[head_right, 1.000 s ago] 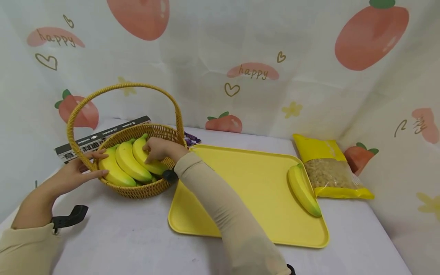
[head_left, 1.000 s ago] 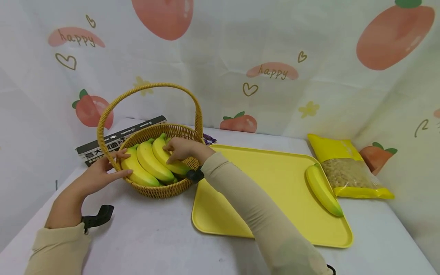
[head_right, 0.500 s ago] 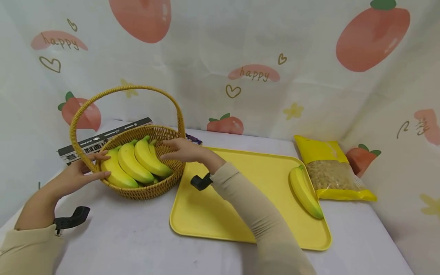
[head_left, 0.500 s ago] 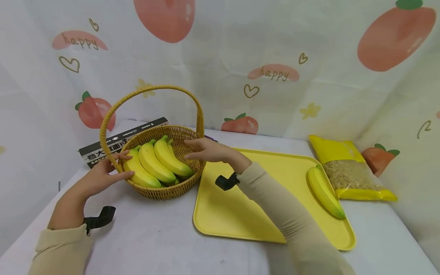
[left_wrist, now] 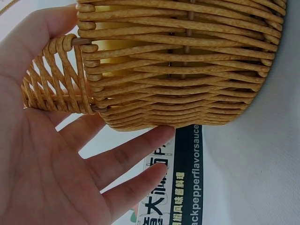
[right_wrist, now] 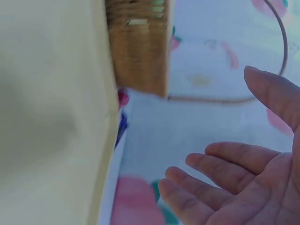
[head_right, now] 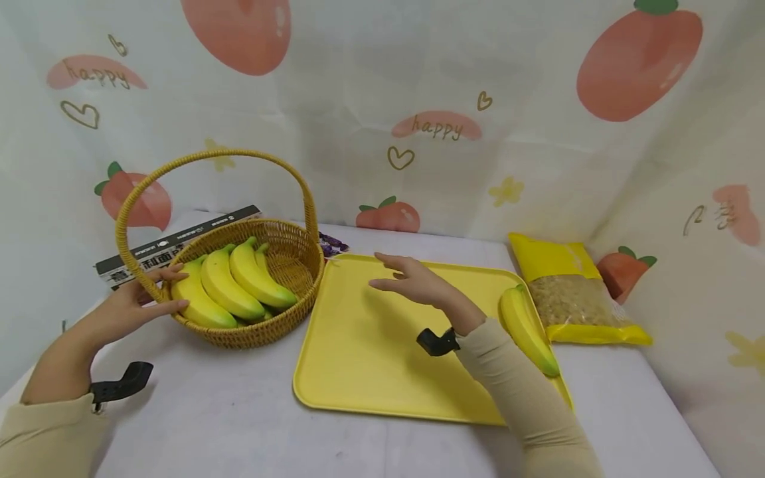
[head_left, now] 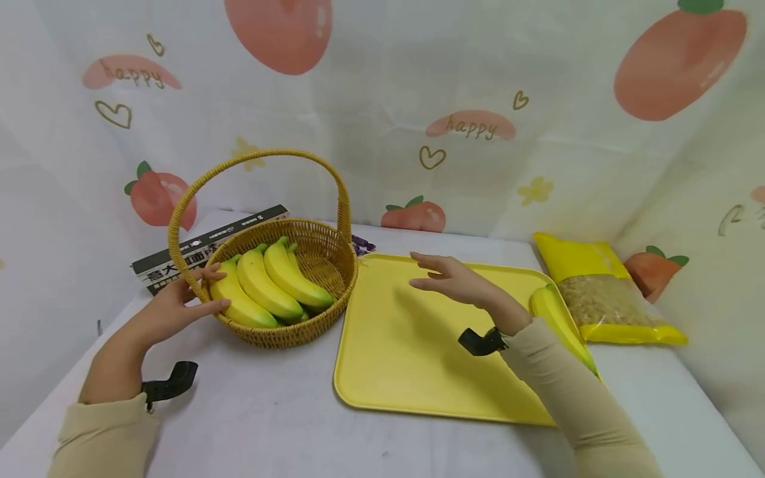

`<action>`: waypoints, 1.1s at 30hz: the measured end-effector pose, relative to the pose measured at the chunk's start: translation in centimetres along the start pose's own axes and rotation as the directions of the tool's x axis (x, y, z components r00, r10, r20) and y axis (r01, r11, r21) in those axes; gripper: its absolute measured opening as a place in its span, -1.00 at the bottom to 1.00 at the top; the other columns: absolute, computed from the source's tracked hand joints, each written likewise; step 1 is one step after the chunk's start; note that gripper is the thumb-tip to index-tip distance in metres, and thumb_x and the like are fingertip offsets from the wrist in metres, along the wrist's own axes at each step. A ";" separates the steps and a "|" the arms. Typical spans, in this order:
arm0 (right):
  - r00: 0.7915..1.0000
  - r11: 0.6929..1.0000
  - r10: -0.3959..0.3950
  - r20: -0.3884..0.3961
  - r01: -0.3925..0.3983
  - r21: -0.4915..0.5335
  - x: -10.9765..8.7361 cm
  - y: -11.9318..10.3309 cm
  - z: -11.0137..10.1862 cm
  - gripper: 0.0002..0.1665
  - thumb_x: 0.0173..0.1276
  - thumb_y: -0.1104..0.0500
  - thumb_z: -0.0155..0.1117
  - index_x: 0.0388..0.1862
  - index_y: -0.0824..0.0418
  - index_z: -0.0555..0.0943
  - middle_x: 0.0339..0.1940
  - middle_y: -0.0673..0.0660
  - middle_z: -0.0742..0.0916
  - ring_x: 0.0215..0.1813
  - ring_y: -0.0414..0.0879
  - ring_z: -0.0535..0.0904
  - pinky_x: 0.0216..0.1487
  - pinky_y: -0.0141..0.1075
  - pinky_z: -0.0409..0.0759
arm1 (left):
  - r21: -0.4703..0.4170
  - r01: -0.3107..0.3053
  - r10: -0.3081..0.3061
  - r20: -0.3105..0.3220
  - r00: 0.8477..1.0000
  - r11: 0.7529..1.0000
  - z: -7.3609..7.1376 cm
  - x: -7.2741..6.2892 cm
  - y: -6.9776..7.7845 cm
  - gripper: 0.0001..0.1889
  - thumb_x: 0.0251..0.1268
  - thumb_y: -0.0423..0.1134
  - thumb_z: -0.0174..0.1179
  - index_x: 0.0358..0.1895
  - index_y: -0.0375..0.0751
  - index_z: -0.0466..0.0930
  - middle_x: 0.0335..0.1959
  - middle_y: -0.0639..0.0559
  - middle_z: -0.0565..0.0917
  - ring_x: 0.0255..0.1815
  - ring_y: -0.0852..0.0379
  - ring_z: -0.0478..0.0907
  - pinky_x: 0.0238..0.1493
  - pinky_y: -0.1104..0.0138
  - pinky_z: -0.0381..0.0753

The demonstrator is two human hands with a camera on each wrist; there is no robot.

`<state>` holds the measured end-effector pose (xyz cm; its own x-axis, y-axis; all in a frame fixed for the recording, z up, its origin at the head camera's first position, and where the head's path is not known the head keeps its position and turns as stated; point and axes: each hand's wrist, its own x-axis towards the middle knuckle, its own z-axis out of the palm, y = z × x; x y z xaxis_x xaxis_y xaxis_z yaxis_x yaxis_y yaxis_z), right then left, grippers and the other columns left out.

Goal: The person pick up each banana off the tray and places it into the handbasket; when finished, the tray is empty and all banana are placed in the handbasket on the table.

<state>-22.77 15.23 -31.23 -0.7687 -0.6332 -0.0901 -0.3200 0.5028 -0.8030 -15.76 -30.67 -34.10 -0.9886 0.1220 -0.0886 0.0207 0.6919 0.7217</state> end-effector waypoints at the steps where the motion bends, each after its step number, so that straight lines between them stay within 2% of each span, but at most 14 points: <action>1: 1.000 1.000 0.005 -0.017 -0.005 0.004 -0.7 0.6 -0.3 -0.21 0.37 0.01 0.13 0.46 0.25 0.09 0.51 0.18 0.17 0.50 0.14 0.06 0.45 0.00 0.15 | 0.003 0.001 -0.001 0.001 1.000 1.000 0.0 0.0 0.0 -0.29 0.25 0.03 0.16 0.37 -0.24 0.15 0.47 -0.32 -0.01 0.35 -0.51 0.03 0.17 -0.37 0.15; 11: 0.981 0.994 0.107 -0.159 -0.107 0.011 -7.3 4.4 -2.6 -0.23 0.42 0.00 0.04 0.46 0.32 0.05 0.48 0.33 0.15 0.44 0.33 0.11 0.36 0.16 0.21 | -0.008 -0.003 0.003 -0.006 1.000 1.000 0.1 -0.2 0.2 -0.29 0.25 0.02 0.17 0.35 -0.27 0.16 0.46 -0.36 0.00 0.33 -0.53 0.04 0.16 -0.38 0.17; 19: 0.946 0.988 0.147 -0.290 -0.153 0.001 -11.7 5.9 -3.6 -0.28 0.47 0.06 -0.03 0.45 0.35 0.03 0.42 0.45 0.21 0.41 0.39 0.10 0.27 0.27 0.22 | -0.006 -0.004 0.004 -0.007 1.000 1.000 0.2 -0.1 0.2 -0.29 0.25 0.02 0.17 0.34 -0.27 0.16 0.47 -0.34 -0.01 0.33 -0.53 0.04 0.15 -0.38 0.16; 20: 0.941 0.987 0.152 -0.301 -0.159 0.000 -12.1 6.1 -3.7 -0.29 0.47 0.06 -0.03 0.46 0.35 0.03 0.42 0.45 0.20 0.41 0.38 0.10 0.27 0.27 0.22 | -0.006 -0.006 0.006 -0.007 1.000 1.000 0.2 -0.1 0.2 -0.30 0.24 0.03 0.17 0.34 -0.27 0.16 0.47 -0.34 -0.01 0.33 -0.53 0.04 0.16 -0.38 0.16; 23: 0.926 0.982 0.175 -0.333 -0.186 -0.001 -13.4 6.7 -4.0 -0.28 0.47 0.06 -0.04 0.46 0.33 0.02 0.43 0.43 0.20 0.41 0.35 0.10 0.27 0.09 0.32 | -0.007 -0.007 0.007 -0.010 1.000 1.000 0.2 -0.1 0.1 -0.30 0.24 0.02 0.17 0.34 -0.27 0.17 0.47 -0.33 -0.01 0.33 -0.53 0.04 0.16 -0.38 0.16; 24: 0.922 0.982 0.173 -0.345 -0.186 -0.005 -13.9 7.0 -4.2 -0.28 0.47 0.06 -0.04 0.46 0.33 0.02 0.44 0.43 0.19 0.41 0.34 0.11 0.28 -0.07 0.37 | -0.008 -0.007 0.007 -0.011 1.000 1.000 0.2 -0.1 0.1 -0.30 0.24 0.02 0.17 0.34 -0.27 0.17 0.47 -0.33 0.00 0.33 -0.53 0.04 0.16 -0.38 0.15; 26: 0.910 0.982 0.175 -0.376 -0.191 -0.005 -14.9 7.7 -4.5 -0.29 0.48 0.07 -0.05 0.47 0.32 0.02 0.45 0.37 0.20 0.45 0.12 0.15 0.22 -0.40 0.41 | -0.009 -0.004 0.003 -0.012 1.000 1.000 0.2 -0.1 0.1 -0.30 0.24 0.02 0.17 0.34 -0.27 0.17 0.47 -0.34 0.00 0.34 -0.53 0.03 0.16 -0.38 0.15; 27: 0.903 0.982 0.177 -0.391 -0.191 0.004 -15.4 8.1 -4.7 -0.30 0.48 0.07 -0.06 0.47 0.31 0.02 0.47 0.26 0.22 0.46 -0.04 0.18 0.14 -0.55 0.38 | -0.009 -0.003 0.003 -0.012 1.000 1.000 0.2 -0.1 0.1 -0.30 0.24 0.02 0.17 0.34 -0.27 0.17 0.47 -0.34 0.00 0.33 -0.53 0.04 0.16 -0.38 0.16; 28: 0.896 0.982 0.179 -0.407 -0.188 0.017 -16.0 8.5 -4.9 -0.31 0.48 0.08 -0.06 0.47 0.30 0.01 0.48 0.14 0.23 0.43 -0.21 0.19 0.11 -0.62 0.36 | -0.008 -0.003 0.003 -0.013 1.000 1.000 0.3 -0.1 0.1 -0.30 0.24 0.03 0.17 0.34 -0.26 0.17 0.46 -0.34 0.01 0.33 -0.53 0.04 0.16 -0.38 0.16; 29: 0.887 0.981 0.182 -0.424 -0.192 0.021 -16.5 9.0 -5.0 -0.31 0.49 0.07 -0.07 0.47 0.27 0.02 0.46 -0.01 0.25 0.37 -0.38 0.21 -0.01 -0.73 0.32 | -0.008 -0.004 0.004 -0.013 1.000 1.000 0.3 -0.1 0.1 -0.30 0.24 0.03 0.17 0.34 -0.26 0.17 0.46 -0.34 0.01 0.34 -0.53 0.04 0.16 -0.38 0.16; 31: 0.868 0.980 0.194 -0.457 -0.195 0.045 -17.5 10.0 -5.2 -0.33 0.49 0.07 -0.08 0.48 0.21 0.03 0.36 -0.27 0.31 0.19 -0.62 0.22 -0.09 -0.79 0.28 | -0.008 -0.007 0.007 -0.014 1.000 1.000 0.2 -0.1 0.1 -0.30 0.24 0.03 0.17 0.34 -0.26 0.17 0.46 -0.34 0.01 0.34 -0.52 0.04 0.17 -0.37 0.16; 33: 0.856 0.976 0.214 -0.470 -0.200 0.081 -18.3 10.9 -5.3 -0.34 0.50 0.06 -0.10 0.49 0.17 0.02 0.27 -0.41 0.31 0.11 -0.71 0.22 -0.10 -0.77 0.28 | -0.009 -0.014 0.013 -0.018 1.000 1.000 0.2 -0.1 0.1 -0.30 0.24 0.02 0.18 0.34 -0.26 0.18 0.47 -0.33 0.01 0.34 -0.52 0.04 0.17 -0.37 0.16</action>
<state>-15.15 35.36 -35.22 -0.9871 -0.1578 0.0277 -0.1139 0.5701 -0.8136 -15.58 -30.47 -34.14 -0.9907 0.1188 -0.0668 0.0329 0.6840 0.7287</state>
